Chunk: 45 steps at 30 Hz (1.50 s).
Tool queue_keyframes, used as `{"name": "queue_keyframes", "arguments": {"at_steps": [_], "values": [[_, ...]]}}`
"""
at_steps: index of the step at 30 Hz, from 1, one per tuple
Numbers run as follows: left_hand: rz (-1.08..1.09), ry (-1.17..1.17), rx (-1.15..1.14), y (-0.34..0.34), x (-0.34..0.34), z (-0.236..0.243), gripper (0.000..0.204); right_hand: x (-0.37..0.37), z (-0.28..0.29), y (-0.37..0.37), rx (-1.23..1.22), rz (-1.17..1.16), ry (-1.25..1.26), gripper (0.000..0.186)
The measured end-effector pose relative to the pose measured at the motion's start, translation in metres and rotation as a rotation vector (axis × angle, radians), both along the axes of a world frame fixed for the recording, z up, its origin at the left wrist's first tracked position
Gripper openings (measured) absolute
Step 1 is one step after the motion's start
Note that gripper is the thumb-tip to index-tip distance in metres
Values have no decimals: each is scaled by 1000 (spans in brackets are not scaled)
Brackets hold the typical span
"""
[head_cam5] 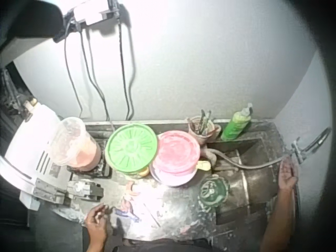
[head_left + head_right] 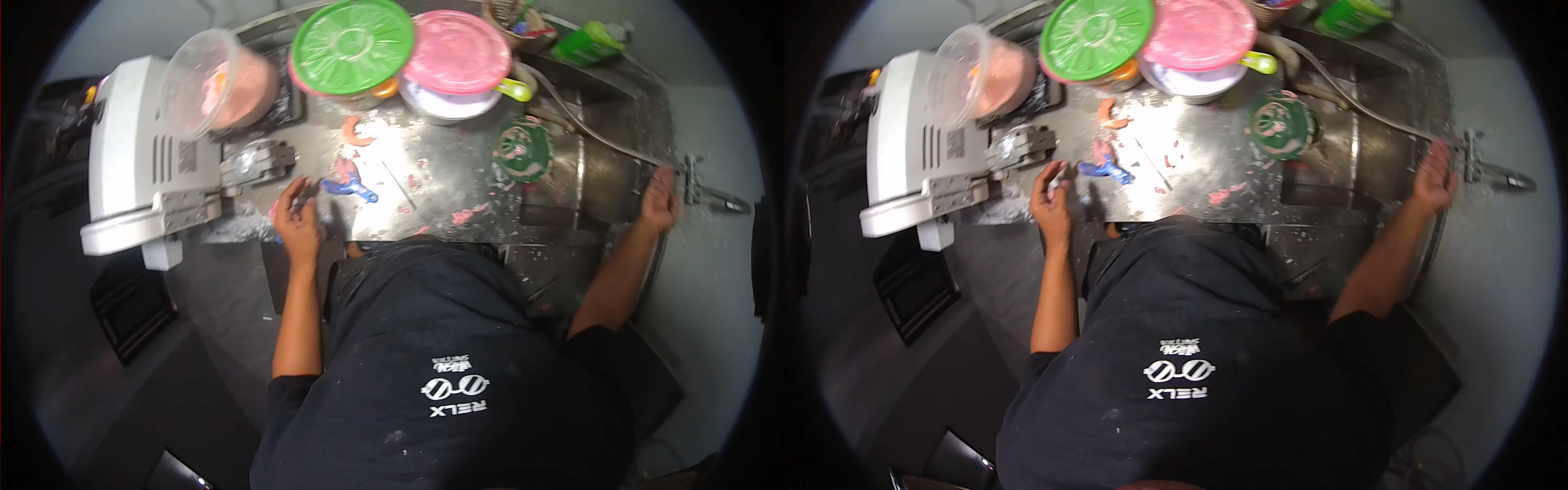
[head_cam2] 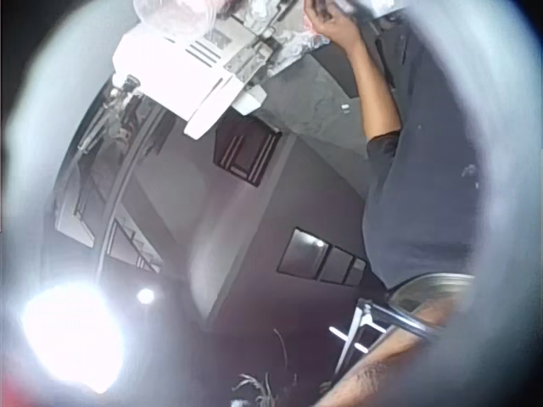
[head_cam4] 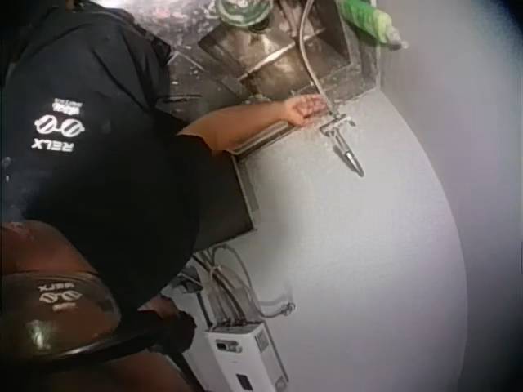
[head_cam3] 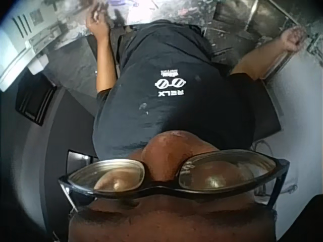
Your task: The person rinses a mixing bowl in a sink, then scoops pink powder from a container into the bowl, mixes it with water, and applies the resulting paste onto several dental trays one at a time.
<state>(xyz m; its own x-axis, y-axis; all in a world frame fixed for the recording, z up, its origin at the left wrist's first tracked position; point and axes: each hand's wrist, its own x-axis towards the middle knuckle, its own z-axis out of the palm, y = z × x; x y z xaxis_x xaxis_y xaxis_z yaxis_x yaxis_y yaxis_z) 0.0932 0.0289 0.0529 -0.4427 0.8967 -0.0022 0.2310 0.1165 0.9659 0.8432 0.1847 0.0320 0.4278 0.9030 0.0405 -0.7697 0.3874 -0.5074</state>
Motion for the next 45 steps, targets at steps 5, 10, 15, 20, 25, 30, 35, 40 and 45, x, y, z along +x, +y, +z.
{"name": "queue_keyframes", "arguments": {"at_steps": [5, 10, 15, 20, 25, 30, 35, 40, 45], "values": [[-17, 36, -92, -10, 4, 4, 35, -42, -89, 11, -663, 816, -514, 51], [96, 3, -178, -20, 13, 22, 32, -111, -221, 7, -1580, 822, -1108, 46], [94, 227, -145, -28, 37, 60, 31, -164, -328, -31, -1117, 1232, -1983, 37], [179, 273, -137, -26, 77, 88, 31, -189, -377, -65, -917, 1199, -2469, 37], [47, 156, -95, -1, 115, 92, 30, -189, -366, -61, -834, 1707, -2485, 38], [-221, 38, -194, 34, 156, 96, 30, -200, -289, -13, -1073, 1947, -1947, 27], [-536, -201, -360, 84, 213, 68, 37, -148, -105, 25, -1100, 820, -1956, 34], [-509, -510, -669, 116, 263, 35, 67, -65, 75, -25, -1157, -222, -1958, 15], [-603, -692, -720, 129, 281, 18, 67, -3, 115, -32, -989, -885, -2182, 24]]}}
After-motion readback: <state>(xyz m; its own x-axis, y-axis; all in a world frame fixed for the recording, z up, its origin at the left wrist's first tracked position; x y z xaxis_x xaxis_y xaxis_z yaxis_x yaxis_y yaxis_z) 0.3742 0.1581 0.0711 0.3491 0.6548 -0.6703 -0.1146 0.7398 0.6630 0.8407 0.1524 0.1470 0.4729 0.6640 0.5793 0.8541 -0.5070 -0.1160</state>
